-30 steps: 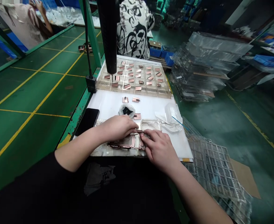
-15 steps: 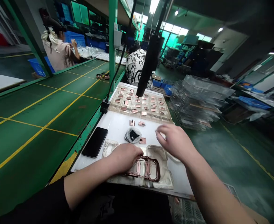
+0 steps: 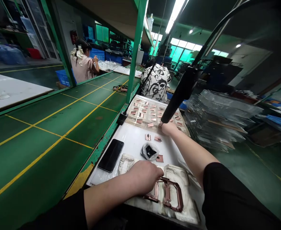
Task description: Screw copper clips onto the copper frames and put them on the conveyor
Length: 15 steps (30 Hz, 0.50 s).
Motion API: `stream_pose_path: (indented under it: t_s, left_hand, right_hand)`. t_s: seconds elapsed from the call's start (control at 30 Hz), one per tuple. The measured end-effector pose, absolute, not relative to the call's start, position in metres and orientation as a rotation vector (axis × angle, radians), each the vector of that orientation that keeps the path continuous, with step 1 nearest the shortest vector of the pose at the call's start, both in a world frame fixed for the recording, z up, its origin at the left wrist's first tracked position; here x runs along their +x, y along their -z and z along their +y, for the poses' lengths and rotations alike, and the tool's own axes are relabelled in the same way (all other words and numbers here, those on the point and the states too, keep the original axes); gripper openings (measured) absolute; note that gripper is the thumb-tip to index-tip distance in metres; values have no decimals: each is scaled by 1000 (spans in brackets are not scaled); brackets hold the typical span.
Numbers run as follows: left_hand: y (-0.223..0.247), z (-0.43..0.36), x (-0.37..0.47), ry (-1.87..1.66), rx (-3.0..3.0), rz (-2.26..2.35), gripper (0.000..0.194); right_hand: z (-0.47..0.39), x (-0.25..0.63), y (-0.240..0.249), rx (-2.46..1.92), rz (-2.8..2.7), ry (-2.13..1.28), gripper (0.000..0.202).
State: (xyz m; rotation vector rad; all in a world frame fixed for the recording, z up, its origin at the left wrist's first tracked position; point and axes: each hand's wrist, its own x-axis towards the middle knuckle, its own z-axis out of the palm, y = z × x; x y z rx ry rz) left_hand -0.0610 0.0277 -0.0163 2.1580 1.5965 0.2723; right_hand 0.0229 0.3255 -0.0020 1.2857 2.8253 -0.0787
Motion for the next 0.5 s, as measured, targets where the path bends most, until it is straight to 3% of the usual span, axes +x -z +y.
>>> stream_pose_path:
  t_s: [0.2,0.4,0.43,0.5]
  left_hand:
    - [11,24,-65,-491,2015,1691,43]
    - [5,17,-63,-890,1791,1785,67]
    - [3,14,-60,-929,1791,1738,62]
    - [0,7,-54,-913,1864,1597,33]
  right_hand:
    - [293,47,-20,1388,2855,430,27]
    - [165,126,-58,1271,3023,861,40]
    - [143,139,-60,1207,3052,1048,39]
    - [106,160,-58,1180,3070,1278,24]
